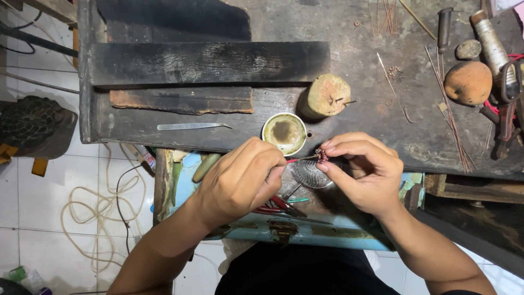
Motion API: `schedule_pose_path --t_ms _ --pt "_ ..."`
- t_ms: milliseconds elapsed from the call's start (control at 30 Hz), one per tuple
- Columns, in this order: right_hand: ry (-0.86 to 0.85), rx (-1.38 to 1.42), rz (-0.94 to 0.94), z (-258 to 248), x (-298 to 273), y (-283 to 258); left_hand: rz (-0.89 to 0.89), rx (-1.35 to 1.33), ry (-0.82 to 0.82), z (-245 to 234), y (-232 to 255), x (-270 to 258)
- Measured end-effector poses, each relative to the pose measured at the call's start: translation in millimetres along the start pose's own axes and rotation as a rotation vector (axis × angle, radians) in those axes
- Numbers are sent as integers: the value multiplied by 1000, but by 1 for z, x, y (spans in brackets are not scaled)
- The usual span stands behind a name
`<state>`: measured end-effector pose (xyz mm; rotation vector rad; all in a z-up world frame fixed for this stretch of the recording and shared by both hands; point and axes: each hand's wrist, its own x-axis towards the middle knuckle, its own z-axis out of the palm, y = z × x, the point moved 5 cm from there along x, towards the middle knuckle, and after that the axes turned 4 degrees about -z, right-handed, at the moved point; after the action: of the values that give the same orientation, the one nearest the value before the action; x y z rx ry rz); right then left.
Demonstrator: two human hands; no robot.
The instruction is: A person uses tweezers to assemble small metal components and a torch to solder them together on a jewelry workbench.
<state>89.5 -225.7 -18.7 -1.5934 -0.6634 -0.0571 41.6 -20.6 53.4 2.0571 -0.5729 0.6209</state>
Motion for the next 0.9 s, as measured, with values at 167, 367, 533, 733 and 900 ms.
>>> schedule_pose_path --t_ms 167,367,533,733,900 --pt "-1 9 2 -1 0 1 5 16 -11 0 -1 -1" --pt "0 14 -6 -1 0 1 6 16 -12 0 0 -1" --pt "-4 16 -3 -1 -1 1 5 25 -16 -1 -1 -2" --pt "-1 15 6 1 0 1 -3 27 -14 0 -1 -2" --pt "-4 15 13 1 -1 2 -27 9 9 0 -5 -6"
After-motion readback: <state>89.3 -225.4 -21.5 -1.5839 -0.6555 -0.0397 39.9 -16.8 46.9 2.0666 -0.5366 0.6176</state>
